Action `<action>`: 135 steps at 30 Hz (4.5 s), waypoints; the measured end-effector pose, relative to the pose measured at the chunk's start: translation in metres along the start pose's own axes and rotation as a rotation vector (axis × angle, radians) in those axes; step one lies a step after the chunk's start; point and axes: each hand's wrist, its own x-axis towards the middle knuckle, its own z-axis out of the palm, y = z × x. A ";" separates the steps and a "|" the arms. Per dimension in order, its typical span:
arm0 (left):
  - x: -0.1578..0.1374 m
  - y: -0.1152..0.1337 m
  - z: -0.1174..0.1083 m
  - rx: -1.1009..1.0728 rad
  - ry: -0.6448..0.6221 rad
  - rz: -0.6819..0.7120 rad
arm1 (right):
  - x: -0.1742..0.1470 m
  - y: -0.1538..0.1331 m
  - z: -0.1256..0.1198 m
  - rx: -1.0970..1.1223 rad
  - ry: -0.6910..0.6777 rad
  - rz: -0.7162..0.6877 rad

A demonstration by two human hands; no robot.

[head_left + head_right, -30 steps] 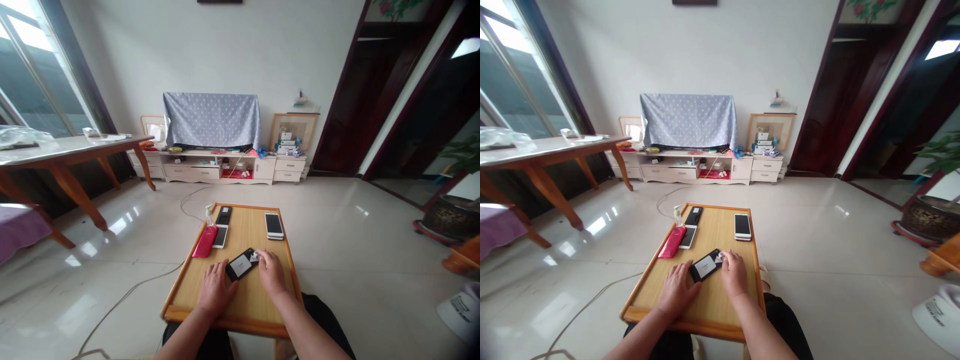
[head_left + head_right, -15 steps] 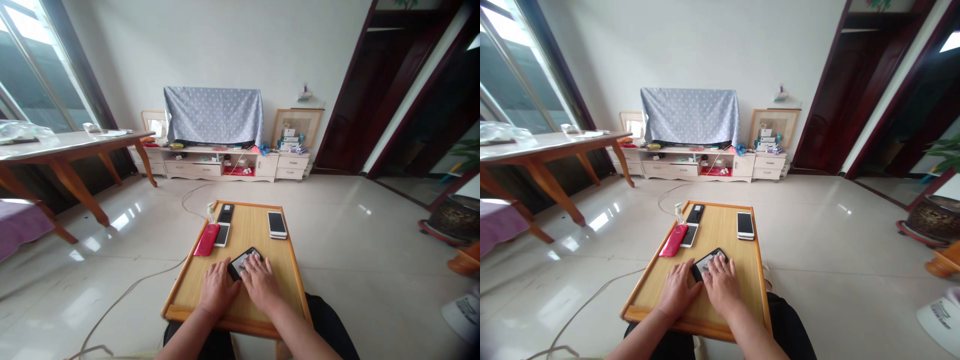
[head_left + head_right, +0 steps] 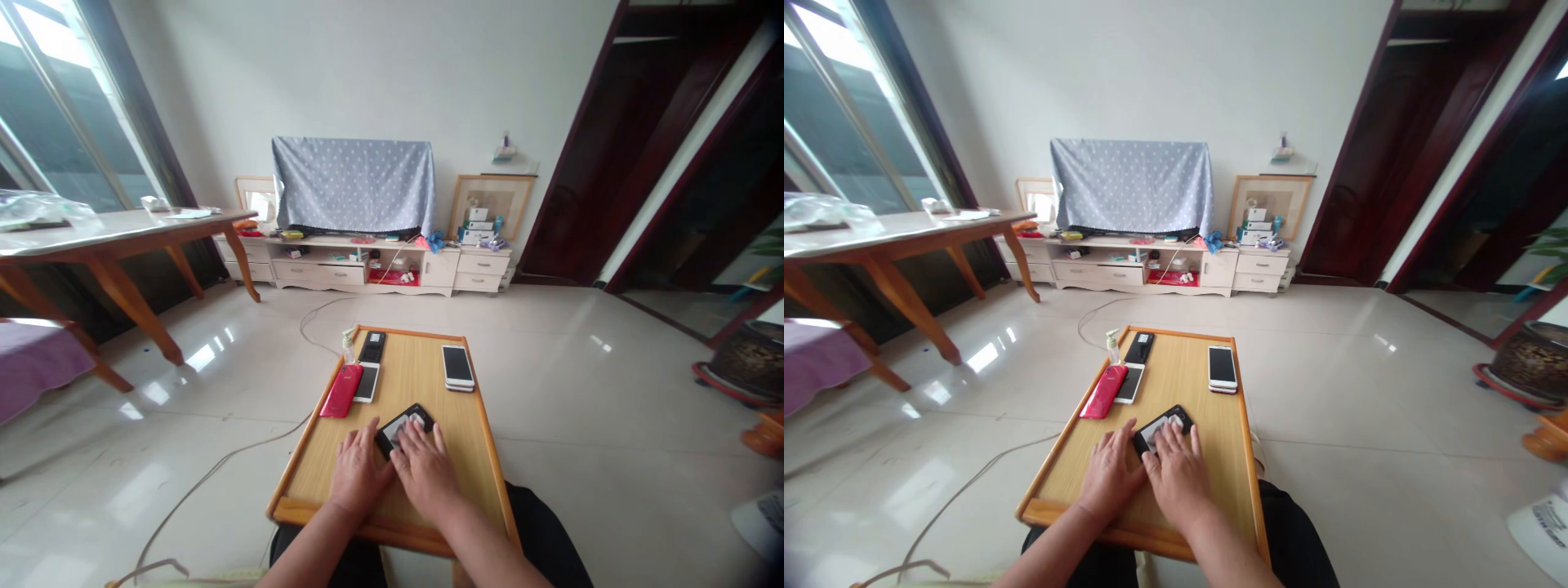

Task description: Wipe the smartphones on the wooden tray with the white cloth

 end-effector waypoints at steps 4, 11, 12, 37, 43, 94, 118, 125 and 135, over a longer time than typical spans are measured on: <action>0.000 -0.003 0.003 -0.002 -0.002 0.013 | -0.006 -0.013 0.004 0.039 -0.046 -0.080; 0.000 -0.002 0.004 0.009 0.019 -0.004 | 0.018 0.015 -0.002 -0.068 0.007 0.128; 0.000 -0.002 0.004 0.005 0.018 -0.008 | 0.016 0.010 0.000 -0.061 -0.006 0.103; 0.002 0.011 -0.005 0.114 0.018 -0.020 | 0.051 0.019 0.003 -0.133 -0.095 0.166; 0.002 0.015 -0.006 0.135 0.007 -0.035 | 0.021 0.032 0.006 -0.214 -0.053 0.190; 0.003 0.015 -0.008 0.111 -0.042 -0.052 | 0.000 -0.002 -0.007 -0.094 -0.117 0.065; 0.005 0.024 -0.014 0.169 -0.060 -0.062 | 0.052 0.020 -0.001 -0.127 -0.087 0.182; 0.004 0.018 -0.009 0.153 -0.010 -0.022 | 0.011 0.030 -0.002 -0.183 -0.069 0.258; 0.003 0.014 -0.006 0.125 0.002 -0.008 | -0.008 0.012 -0.012 -0.089 -0.122 0.175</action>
